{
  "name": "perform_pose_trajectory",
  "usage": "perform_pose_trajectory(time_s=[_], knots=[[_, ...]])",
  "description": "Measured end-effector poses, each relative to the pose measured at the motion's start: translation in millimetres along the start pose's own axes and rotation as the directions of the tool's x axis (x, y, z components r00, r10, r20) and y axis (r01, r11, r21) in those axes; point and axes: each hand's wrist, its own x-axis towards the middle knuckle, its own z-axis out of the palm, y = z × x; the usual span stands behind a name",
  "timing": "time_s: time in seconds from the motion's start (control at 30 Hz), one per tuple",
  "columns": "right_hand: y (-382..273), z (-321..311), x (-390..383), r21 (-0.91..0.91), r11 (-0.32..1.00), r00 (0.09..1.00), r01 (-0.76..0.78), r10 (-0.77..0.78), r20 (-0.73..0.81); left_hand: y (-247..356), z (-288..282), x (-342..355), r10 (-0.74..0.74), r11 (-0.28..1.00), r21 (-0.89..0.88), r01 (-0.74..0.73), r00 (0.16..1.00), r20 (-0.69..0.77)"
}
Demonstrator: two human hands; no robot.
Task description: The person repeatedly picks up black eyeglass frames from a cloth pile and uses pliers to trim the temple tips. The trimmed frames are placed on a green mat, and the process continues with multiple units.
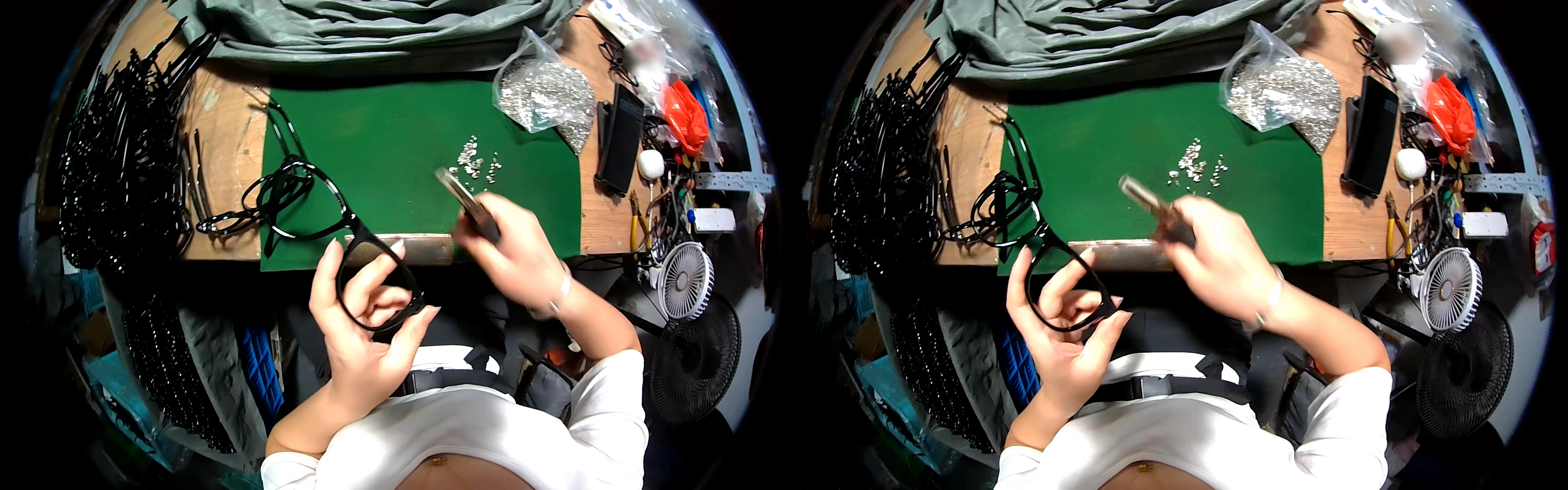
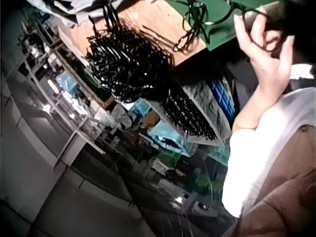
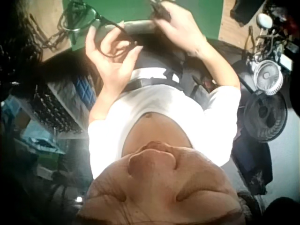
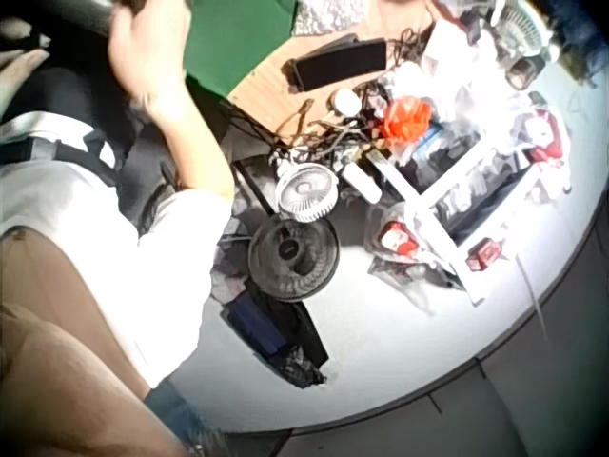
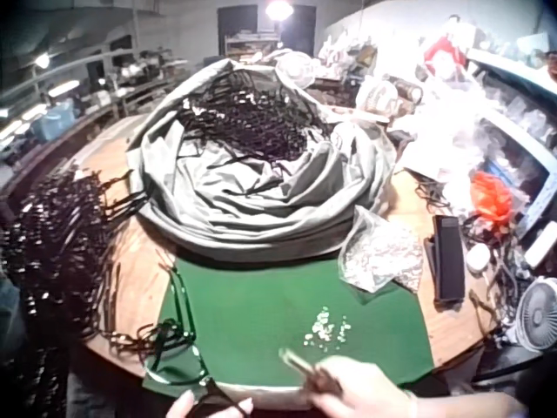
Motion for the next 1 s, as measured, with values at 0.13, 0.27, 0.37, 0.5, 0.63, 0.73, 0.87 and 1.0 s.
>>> perform_pose_trajectory(time_s=[0.13, 0.27, 0.37, 0.5, 0.63, 0.73, 0.87, 1.0], knots=[[-28, 12, -26, 0.294, 0.946, 0.986, 0.139, -0.161, 0.051, 4, 7, 1, 0.024, 0.999, -0.026, -0.025, 1.0, -0.019], [-26, 22, -29, 0.428, 0.904, 0.998, 0.023, -0.045, 0.04, 3, 8, 0, 0.046, 0.999, -0.004, -0.046, 0.999, -0.027], [-24, 19, -26, 0.615, 0.764, 0.974, -0.194, 0.078, 0.211, 1, 8, -1, 0.062, 0.998, 0.024, -0.062, 0.998, -0.023], [-29, 5, -16, 0.654, 0.617, 0.865, -0.438, 0.091, 0.494, 10, 0, 3, -0.033, 0.999, -0.033, 0.035, 0.996, 0.083], [-35, 3, -17, 0.666, 0.613, 0.852, -0.426, 0.024, 0.523, 25, -8, 9, -0.09, 0.949, -0.284, 0.139, 0.979, 0.181], [-38, -6, -18, 0.679, 0.644, 0.854, -0.353, -0.075, 0.515, 34, -14, 9, -0.131, 0.937, -0.3, 0.178, 0.977, 0.168], [-31, -26, -29, 0.307, 0.945, 0.82, -0.114, -0.085, 0.566, 41, -31, 9, -0.084, 0.931, -0.325, 0.165, 0.965, 0.249], [-37, -24, -28, 0.23, 0.947, 0.664, -0.224, -0.025, 0.747, 41, -31, 12, -0.142, 0.913, -0.339, 0.228, 0.955, 0.26]])
